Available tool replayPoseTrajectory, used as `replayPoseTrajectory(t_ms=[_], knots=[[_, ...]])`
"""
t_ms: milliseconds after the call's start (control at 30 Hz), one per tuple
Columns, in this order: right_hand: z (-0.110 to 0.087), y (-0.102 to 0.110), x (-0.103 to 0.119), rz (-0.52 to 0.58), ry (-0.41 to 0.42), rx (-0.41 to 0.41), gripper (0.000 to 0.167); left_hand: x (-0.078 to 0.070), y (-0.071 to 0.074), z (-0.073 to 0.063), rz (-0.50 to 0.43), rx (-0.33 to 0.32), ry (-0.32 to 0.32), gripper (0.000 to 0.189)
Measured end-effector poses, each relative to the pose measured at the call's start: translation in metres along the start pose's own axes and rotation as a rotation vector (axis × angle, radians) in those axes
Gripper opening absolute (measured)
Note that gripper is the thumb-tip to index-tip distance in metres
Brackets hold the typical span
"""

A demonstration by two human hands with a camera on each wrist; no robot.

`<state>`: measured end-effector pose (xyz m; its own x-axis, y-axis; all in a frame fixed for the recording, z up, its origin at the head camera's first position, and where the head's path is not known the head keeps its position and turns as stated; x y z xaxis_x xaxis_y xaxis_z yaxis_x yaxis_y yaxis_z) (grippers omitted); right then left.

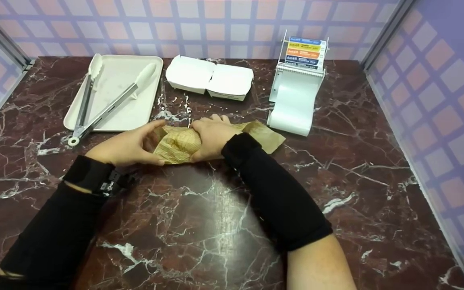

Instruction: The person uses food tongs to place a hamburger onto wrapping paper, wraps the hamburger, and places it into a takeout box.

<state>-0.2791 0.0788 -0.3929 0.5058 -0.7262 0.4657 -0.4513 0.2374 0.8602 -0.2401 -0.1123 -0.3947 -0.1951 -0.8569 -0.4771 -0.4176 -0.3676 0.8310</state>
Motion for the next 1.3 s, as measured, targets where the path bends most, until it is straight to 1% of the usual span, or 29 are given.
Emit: replayPoseTrajectory(t_ms=[100,200,367,467,533,600,700,767,833,933,1033,1167,1300], knots=[[0.0,0.0,-0.001,0.007,-0.003,0.005,0.098,0.001,-0.001,0.002,0.066,-0.011,0.019,0.123],[-0.001,0.0,-0.001,0.013,-0.004,0.005,0.099,0.004,-0.002,0.004,0.131,-0.008,0.039,0.118],[-0.002,0.001,-0.001,0.04,0.0,-0.003,0.096,0.012,-0.001,0.003,0.139,0.004,0.061,0.106],[-0.003,0.001,-0.002,0.031,0.001,-0.014,0.09,0.015,0.001,0.0,0.093,0.023,0.07,0.103],[-0.004,0.001,0.0,-0.003,0.016,-0.02,0.086,0.019,0.004,-0.003,0.048,0.028,0.096,0.098],[-0.004,0.001,0.002,-0.046,0.037,-0.03,0.084,0.023,0.009,-0.006,0.036,0.011,0.141,0.093],[-0.004,0.001,0.004,-0.088,0.064,-0.039,0.085,0.03,0.017,-0.012,0.082,-0.029,0.22,0.082],[-0.004,0.001,0.004,-0.095,0.066,-0.039,0.085,0.034,0.02,-0.015,0.126,-0.046,0.264,0.07],[-0.004,0.0,0.005,-0.089,0.064,-0.033,0.086,0.037,0.022,-0.017,0.145,-0.05,0.286,0.055],[-0.005,0.0,0.005,-0.073,0.061,-0.029,0.089,0.042,0.021,-0.017,0.13,-0.047,0.284,0.036],[-0.006,0.0,0.006,-0.061,0.056,-0.038,0.092,0.047,0.021,-0.016,0.081,-0.048,0.268,0.026],[-0.01,-0.001,0.007,-0.076,0.052,-0.054,0.094,0.052,0.024,-0.017,-0.004,-0.044,0.269,0.021],[-0.014,-0.002,0.009,-0.107,0.054,-0.064,0.095,0.053,0.029,-0.019,-0.036,-0.053,0.259,0.023]])
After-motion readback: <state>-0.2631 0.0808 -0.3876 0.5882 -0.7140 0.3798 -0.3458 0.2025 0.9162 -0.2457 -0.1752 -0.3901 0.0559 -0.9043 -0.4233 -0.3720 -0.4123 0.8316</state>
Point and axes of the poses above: each hand's wrist, its own z-axis towards the middle knuckle, its own y-axis out of the back of the hand, x = y × z, the point moved 7 cm from there along z, towards the middle knuckle, and after that the axes turned 10 degrees about z, right-handed, at the moved point
